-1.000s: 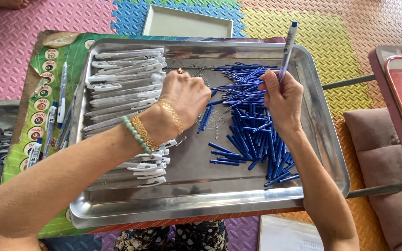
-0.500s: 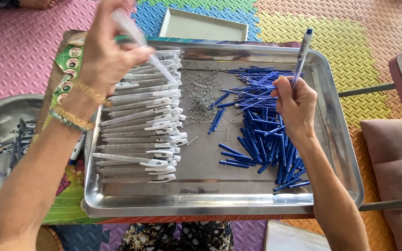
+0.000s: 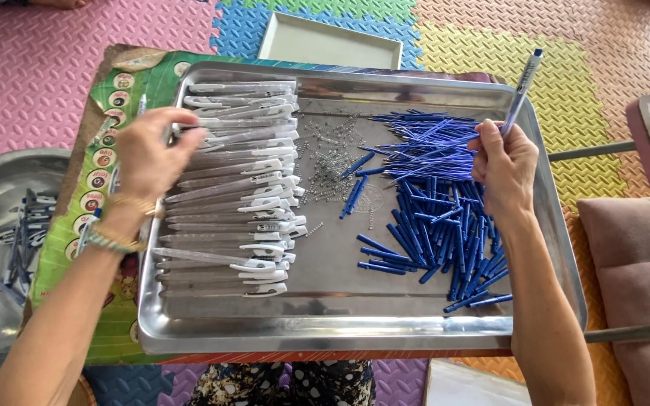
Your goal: The person assembles pens by inserting blue ink cartridges into clear plastic pen bodies. They pick up a pen body and a cartridge, insert the cartridge, and place the assembled pen on a metal tray.
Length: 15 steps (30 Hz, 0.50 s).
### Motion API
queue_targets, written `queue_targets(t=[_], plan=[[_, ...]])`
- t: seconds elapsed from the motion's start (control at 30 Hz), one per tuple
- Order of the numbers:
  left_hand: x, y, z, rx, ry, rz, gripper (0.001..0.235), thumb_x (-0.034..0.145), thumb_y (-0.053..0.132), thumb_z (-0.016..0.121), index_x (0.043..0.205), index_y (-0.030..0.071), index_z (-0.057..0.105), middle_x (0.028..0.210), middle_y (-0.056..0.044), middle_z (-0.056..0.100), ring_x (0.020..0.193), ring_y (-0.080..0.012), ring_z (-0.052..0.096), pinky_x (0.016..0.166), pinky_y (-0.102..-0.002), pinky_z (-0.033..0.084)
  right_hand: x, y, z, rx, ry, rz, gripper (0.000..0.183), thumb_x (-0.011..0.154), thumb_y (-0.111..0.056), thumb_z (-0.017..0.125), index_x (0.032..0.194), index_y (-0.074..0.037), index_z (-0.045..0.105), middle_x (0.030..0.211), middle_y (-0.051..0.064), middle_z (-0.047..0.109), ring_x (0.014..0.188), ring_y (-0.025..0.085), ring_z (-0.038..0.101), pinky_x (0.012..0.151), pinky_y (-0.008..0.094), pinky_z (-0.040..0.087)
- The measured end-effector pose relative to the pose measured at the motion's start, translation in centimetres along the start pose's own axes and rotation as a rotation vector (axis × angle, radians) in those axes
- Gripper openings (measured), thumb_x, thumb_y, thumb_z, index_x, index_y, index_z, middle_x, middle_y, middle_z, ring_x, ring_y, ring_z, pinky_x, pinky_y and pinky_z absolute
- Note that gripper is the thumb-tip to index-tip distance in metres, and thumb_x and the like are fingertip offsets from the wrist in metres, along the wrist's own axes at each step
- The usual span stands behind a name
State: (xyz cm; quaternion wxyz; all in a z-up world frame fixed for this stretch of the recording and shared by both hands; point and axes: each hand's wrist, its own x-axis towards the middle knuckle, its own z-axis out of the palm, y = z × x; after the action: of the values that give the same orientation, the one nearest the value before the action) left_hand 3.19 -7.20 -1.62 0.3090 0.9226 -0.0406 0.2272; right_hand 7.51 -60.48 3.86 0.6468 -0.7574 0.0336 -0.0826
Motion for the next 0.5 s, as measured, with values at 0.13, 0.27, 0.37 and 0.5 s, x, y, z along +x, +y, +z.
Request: queue_targets(t=[0.13, 0.27, 0.37, 0.5], plan=[[-2.6, -3.5, -4.2, 0.195, 0.048, 0.145, 0.018, 0.111, 0.010, 0.085, 0.128, 0.003, 0.085, 0.127, -0.017, 0.084, 0.114, -0.0294, 0.077, 0.102, -0.043, 0.060, 0.8, 0.5, -1.1, 0.058, 0.025, 0.063, 0.014, 0.119, -0.022, 0.064, 0.108, -0.014, 0.066, 0.089, 0.001, 0.069, 0.052, 0.002, 0.044, 0.042, 0.019, 0.034], [-7.0, -5.3, -8.4, 0.416, -0.282, -0.184, 0.046, 0.108, 0.018, 0.071, 0.151, 0.002, 0.069, 0.145, -0.027, 0.072, 0.130, -0.0412, 0.068, 0.113, -0.056, 0.056, 1.2, 0.7, -1.7, 0.045, 0.047, 0.084, 0.011, 0.120, -0.023, 0.064, 0.113, -0.015, 0.067, 0.090, -0.002, 0.067, 0.055, 0.000, 0.046, 0.042, 0.016, 0.034], [-8.9, -4.2, -9.7, 0.432, -0.508, -0.436, 0.060, 0.107, 0.039, 0.065, 0.160, 0.011, 0.058, 0.157, -0.027, 0.061, 0.137, -0.0423, 0.062, 0.113, -0.059, 0.057, 1.7, 0.8, -2.1, -0.157, 0.120, 0.078, 0.032, 0.119, -0.031, 0.065, 0.146, -0.020, 0.052, 0.091, -0.002, 0.065, 0.057, 0.002, 0.047, 0.043, 0.018, 0.038], [-9.6, -4.3, -8.8, 0.413, -0.469, -0.414, 0.064, 0.103, 0.034, 0.074, 0.159, 0.006, 0.062, 0.144, -0.024, 0.071, 0.126, -0.0393, 0.070, 0.108, -0.053, 0.060, 1.9, 1.2, -3.0, -0.211, 0.095, 0.064, 0.079, 0.118, -0.036, 0.068, 0.173, -0.006, 0.020, 0.091, -0.003, 0.057, 0.065, 0.006, 0.048, 0.048, 0.020, 0.041]])
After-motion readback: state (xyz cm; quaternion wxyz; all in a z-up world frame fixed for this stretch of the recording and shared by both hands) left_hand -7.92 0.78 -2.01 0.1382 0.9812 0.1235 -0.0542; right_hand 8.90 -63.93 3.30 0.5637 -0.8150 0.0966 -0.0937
